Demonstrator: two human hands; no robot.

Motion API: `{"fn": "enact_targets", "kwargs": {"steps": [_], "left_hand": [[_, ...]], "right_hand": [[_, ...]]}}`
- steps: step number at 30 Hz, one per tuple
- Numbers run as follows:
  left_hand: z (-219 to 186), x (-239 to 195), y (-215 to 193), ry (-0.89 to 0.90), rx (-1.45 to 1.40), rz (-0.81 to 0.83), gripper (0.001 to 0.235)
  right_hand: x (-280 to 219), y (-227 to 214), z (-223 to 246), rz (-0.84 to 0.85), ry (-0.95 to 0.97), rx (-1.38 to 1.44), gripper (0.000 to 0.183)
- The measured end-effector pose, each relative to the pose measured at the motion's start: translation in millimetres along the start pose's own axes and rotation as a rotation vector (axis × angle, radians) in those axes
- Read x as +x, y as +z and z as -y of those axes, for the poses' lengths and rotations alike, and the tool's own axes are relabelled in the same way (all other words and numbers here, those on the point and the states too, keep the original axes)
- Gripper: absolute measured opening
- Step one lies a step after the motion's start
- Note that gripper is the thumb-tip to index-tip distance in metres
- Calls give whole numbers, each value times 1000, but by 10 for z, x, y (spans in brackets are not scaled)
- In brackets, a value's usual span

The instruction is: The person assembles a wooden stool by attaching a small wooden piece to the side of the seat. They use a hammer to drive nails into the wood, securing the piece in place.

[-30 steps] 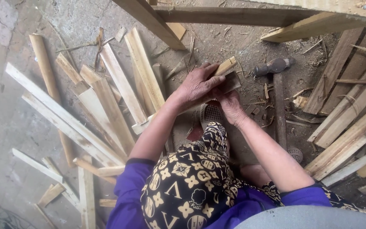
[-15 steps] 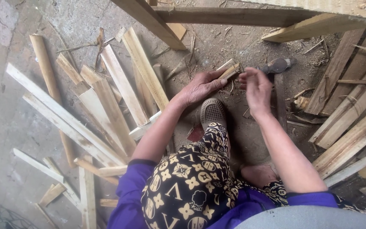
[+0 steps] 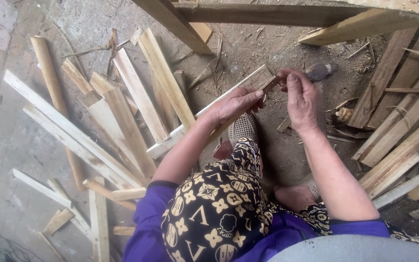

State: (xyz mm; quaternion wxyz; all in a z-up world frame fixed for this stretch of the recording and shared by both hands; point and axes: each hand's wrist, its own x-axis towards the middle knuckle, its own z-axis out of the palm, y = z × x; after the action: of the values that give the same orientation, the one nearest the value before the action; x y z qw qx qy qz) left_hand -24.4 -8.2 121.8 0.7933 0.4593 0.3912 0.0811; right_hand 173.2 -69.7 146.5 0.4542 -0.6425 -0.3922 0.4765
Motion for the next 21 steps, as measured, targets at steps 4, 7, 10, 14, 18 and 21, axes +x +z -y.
{"fn": "enact_targets", "kwargs": {"steps": [4, 7, 10, 14, 18, 21], "left_hand": [[-32, -17, 3, 62, 225, -57, 75], [503, 289, -101, 110, 854, -358, 70], [609, 438, -92, 169, 1069, -509, 71], [773, 555, -61, 240, 1258, -564, 83], [952, 636, -60, 370, 1332, -610, 88], [1006, 689, -49, 411, 1325, -648, 82]], "right_hand": [[138, -111, -331, 32, -27, -83, 36], [166, -141, -425, 46, -68, -197, 27], [200, -118, -478, 40, -109, -375, 17], [343, -27, -974, 67, -202, -746, 20], [485, 126, -1339, 139, -143, -1043, 23], [542, 160, -1484, 146, -77, -1148, 28]]}}
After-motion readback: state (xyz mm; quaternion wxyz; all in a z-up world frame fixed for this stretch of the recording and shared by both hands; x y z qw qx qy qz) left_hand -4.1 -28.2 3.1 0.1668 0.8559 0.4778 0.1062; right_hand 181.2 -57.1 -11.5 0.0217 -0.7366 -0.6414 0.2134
